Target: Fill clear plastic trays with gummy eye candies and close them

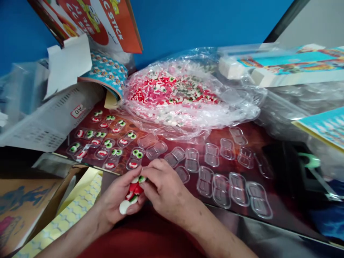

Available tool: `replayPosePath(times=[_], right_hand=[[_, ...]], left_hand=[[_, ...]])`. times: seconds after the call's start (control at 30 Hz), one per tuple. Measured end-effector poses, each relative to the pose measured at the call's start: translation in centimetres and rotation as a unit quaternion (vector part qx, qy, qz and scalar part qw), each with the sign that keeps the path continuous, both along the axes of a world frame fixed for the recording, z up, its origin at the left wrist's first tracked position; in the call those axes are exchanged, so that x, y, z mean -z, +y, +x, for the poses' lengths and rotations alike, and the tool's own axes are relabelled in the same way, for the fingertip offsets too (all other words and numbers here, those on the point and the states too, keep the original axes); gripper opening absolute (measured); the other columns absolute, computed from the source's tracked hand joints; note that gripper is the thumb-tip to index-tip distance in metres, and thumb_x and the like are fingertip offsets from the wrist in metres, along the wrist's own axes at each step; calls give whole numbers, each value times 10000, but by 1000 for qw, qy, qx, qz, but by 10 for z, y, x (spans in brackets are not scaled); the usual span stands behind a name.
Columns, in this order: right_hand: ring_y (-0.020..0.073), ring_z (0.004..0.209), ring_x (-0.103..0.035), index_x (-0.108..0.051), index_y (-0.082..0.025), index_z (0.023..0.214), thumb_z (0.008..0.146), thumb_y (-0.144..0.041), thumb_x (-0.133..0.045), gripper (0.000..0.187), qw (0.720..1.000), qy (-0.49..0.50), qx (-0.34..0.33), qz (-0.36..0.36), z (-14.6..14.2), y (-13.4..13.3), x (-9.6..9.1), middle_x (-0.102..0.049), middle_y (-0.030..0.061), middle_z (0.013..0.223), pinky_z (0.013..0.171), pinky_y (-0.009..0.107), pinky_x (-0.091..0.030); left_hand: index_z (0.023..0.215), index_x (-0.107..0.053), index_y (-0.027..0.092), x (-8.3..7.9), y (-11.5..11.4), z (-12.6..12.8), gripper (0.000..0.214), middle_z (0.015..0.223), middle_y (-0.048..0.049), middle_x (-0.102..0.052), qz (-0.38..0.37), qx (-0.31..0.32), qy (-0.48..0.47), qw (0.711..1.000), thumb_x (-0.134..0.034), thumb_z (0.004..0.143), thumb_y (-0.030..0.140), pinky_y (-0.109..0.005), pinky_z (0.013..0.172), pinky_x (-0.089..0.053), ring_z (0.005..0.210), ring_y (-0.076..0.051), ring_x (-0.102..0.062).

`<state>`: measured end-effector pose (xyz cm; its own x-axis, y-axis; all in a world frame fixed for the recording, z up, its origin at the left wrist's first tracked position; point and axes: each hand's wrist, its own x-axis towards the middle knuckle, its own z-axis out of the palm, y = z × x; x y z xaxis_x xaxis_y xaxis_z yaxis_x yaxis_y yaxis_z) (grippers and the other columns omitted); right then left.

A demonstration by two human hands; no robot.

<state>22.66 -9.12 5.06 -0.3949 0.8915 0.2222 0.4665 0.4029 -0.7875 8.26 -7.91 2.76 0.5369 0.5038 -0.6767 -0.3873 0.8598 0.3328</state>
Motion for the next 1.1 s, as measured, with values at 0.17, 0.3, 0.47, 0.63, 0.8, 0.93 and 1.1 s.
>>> replayPosePath(times=[0.17,0.3,0.47,0.63,0.8,0.93,1.1], right_hand=[[133,762,-583,-599,-186,900,801,-88,-477,186,997,58,55,9,2,5,8,-590,40,841,678,258,-517],[185,784,-581,-612,-145,902,812,-89,-448,195,982,-84,88,146,-6,0,15,-602,91,834,714,331,-532],[186,808,-589,-521,-133,1145,833,-86,-456,322,971,-113,34,208,-6,-6,8,-626,94,884,720,324,-538],[165,767,-588,-577,-171,951,813,-79,-494,185,974,-90,-32,206,-6,-9,-2,-637,46,804,768,315,-524],[180,752,-573,-607,-129,960,846,-95,-445,202,960,-139,-67,232,-12,-11,-4,-652,73,850,721,327,-533],[236,787,-591,-615,-79,987,849,-64,-361,289,928,-223,-35,296,-20,-16,-6,-664,122,855,722,373,-536],[179,774,-604,-606,-141,923,835,-56,-389,249,949,-147,-56,273,-19,-13,-5,-668,78,823,765,319,-528]], left_hand=[[925,-571,167,2,-2,-3,250,487,41,-537,55,-38,39,997,-658,726,291,-116,257,-303,344,-67,-459],[913,-583,143,2,-3,-8,347,417,58,-503,107,-28,109,988,-737,645,302,-108,263,-286,305,-44,-393],[758,-599,121,2,-2,-21,274,408,42,-507,101,33,-2,994,-756,610,290,-114,247,-244,261,-27,-355],[699,-598,118,1,-4,-27,183,450,21,-539,86,55,-54,993,-682,674,279,-122,232,-245,252,-34,-374],[605,-535,153,-5,-7,-25,195,399,46,-493,66,28,19,997,-657,649,299,-132,224,-226,232,-38,-337],[599,-526,160,-6,-10,-22,205,371,79,-419,117,-34,153,981,-645,658,315,-121,236,-206,241,-28,-317],[609,-491,165,-7,3,-29,236,423,71,-445,73,-99,147,981,-622,681,348,-126,247,-226,270,-28,-326]])
